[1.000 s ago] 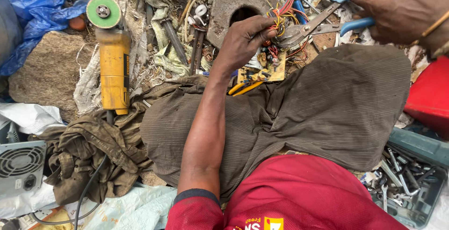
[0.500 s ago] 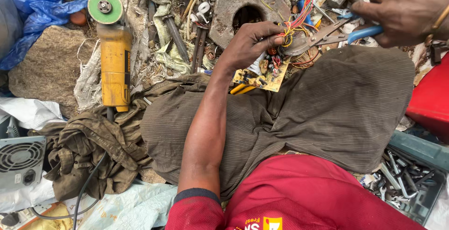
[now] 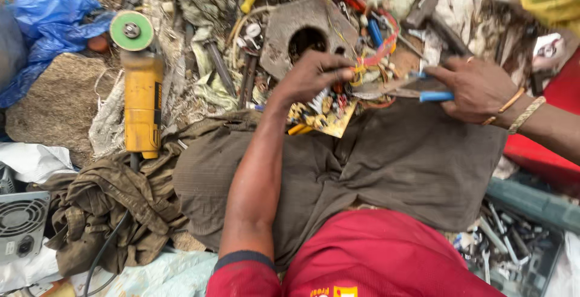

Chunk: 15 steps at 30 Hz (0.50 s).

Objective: The person disassembles a power supply unit using pliers and a hammer. They remove the metal casing, cut and pull wires, and separate internal components on the ground.

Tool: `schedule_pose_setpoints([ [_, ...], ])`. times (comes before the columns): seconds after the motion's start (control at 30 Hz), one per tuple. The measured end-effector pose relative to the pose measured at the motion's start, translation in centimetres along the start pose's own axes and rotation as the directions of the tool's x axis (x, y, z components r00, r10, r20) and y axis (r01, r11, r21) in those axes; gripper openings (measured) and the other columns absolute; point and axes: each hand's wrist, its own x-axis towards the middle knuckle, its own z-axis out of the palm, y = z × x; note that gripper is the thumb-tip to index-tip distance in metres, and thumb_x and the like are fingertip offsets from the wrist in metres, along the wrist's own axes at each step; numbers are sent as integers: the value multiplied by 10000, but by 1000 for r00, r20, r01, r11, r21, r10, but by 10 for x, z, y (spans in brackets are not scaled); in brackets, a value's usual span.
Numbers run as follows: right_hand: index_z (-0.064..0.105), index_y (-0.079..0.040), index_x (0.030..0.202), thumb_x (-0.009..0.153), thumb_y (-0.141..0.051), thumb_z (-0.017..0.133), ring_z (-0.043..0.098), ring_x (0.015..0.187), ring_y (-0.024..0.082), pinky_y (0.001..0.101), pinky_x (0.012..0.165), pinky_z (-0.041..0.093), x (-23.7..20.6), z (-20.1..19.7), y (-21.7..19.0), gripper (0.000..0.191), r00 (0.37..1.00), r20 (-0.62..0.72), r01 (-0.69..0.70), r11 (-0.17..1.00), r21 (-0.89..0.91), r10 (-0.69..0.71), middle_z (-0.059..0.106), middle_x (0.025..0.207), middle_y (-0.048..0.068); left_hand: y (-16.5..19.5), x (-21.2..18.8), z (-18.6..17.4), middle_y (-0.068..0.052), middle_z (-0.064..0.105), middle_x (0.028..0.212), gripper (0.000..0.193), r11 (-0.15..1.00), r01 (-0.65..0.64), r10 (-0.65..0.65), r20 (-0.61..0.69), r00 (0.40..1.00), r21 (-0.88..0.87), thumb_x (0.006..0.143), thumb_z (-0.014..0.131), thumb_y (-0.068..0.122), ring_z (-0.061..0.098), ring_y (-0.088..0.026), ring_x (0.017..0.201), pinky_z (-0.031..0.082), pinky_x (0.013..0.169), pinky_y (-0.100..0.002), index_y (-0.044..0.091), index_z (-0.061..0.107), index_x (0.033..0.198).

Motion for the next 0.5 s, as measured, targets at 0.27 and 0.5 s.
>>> schedule_pose_setpoints([
  [0.27,567,-178,1374,672,-363,721,693,905,334,472,740,578,13,-10,-1,742,999,-3,43,999,-25,-43,666,973,97,-8,-8,-20,-77,791,1101,439,998,52,-52,5,999,-36,896,759,432,721,-195,1042,570,931,-398,142,775,1226],
  [0.5,587,-213,1329,771,-331,642,720,908,351,480,784,588,17,15,11,573,980,198,-8,987,163,-25,724,1048,116,-14,0,-21,-61,790,1152,408,995,41,-37,39,999,-95,867,804,409,719,-177,1083,551,969,-392,137,797,1172],
])
